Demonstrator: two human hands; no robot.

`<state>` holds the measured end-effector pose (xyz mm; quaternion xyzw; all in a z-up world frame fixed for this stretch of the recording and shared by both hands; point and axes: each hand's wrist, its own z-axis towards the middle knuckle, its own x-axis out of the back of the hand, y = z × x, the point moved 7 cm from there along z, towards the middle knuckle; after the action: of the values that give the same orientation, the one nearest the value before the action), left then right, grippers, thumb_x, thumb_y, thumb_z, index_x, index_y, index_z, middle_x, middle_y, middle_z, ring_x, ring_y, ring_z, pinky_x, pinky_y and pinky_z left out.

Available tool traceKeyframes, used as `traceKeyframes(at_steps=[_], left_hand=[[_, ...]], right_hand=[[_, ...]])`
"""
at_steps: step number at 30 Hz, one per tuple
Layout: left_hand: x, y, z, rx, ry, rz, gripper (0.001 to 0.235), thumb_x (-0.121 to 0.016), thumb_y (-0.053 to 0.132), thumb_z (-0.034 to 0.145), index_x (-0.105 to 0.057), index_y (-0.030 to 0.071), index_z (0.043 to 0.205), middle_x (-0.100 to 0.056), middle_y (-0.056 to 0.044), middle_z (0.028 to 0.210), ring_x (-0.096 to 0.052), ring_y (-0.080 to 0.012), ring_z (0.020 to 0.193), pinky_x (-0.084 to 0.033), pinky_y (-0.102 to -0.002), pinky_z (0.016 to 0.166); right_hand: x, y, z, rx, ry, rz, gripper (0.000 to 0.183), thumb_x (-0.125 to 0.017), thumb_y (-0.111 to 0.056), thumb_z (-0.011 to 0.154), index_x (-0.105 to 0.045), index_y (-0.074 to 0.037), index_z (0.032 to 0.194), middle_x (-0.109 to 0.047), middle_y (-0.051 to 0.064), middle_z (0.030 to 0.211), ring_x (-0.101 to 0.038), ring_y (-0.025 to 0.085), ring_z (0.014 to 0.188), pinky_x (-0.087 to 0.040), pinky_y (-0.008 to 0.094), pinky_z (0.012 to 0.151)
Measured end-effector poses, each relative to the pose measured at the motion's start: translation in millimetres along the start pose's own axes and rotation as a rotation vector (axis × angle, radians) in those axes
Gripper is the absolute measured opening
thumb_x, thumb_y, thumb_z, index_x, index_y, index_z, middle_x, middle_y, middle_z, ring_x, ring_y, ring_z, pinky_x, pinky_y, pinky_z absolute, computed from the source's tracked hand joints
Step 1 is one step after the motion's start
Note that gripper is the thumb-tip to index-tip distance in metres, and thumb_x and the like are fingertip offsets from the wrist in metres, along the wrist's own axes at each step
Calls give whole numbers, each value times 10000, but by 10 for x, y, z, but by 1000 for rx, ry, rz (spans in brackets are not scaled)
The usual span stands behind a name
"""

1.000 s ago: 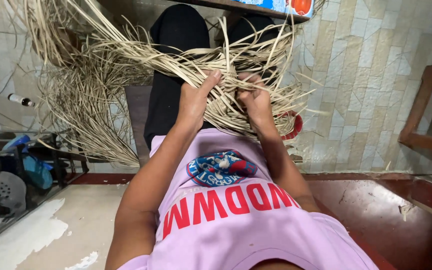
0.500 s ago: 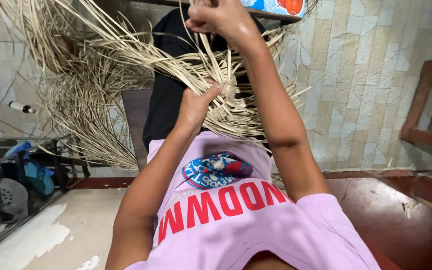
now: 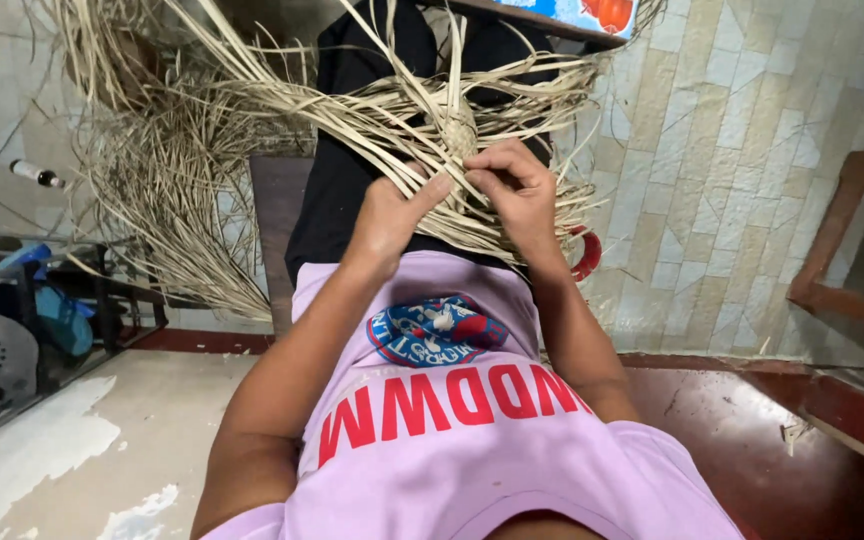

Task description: The person sits and weaves dried palm fibers into a broom head by hand, repeatedly wrapping and tightening strands around the central bundle. The person adjusts the bundle and continues the weaving process throughout the clip.

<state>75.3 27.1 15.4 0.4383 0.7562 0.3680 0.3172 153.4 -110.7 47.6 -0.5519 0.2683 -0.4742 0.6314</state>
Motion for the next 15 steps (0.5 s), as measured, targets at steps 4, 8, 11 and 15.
traceKeyframes(at_steps=[4, 8, 11, 15], left_hand=[[19, -193, -7, -74, 118, -23, 328, -757, 247, 818, -698, 5, 1031, -708, -141, 936, -619, -147, 888, -515, -372, 842], [39, -170, -9, -119, 211, -175, 233, -783, 176, 786, -719, 10, 938, -708, -97, 796, -585, -89, 727, -547, -316, 735], [58, -169, 7, -127, 262, -154, 197, -800, 156, 758, -731, 20, 883, -708, -98, 747, -574, -81, 675, -542, -298, 692], [83, -268, 88, -155, 309, -63, 228, -817, 178, 724, -728, 16, 858, -690, -111, 705, -572, -97, 665, -531, -320, 664]], right_hand=[[-169, 66, -135, -161, 21, 82, 194, -735, 3, 818, -711, -34, 1007, -588, 70, 840, -562, 93, 791, -478, 220, 736], [-205, 114, -193, -130, 1, 60, 166, -723, -4, 826, -722, -30, 990, -563, 80, 792, -528, 104, 759, -447, 238, 688], [-176, -45, -69, -101, -77, -9, 146, -722, 8, 835, -728, -25, 976, -592, 112, 769, -579, 152, 722, -469, 283, 663], [-186, -158, 127, -167, -77, 14, 152, -631, -10, 906, -705, -29, 1038, -638, 88, 803, -546, 87, 762, -497, 276, 713]])
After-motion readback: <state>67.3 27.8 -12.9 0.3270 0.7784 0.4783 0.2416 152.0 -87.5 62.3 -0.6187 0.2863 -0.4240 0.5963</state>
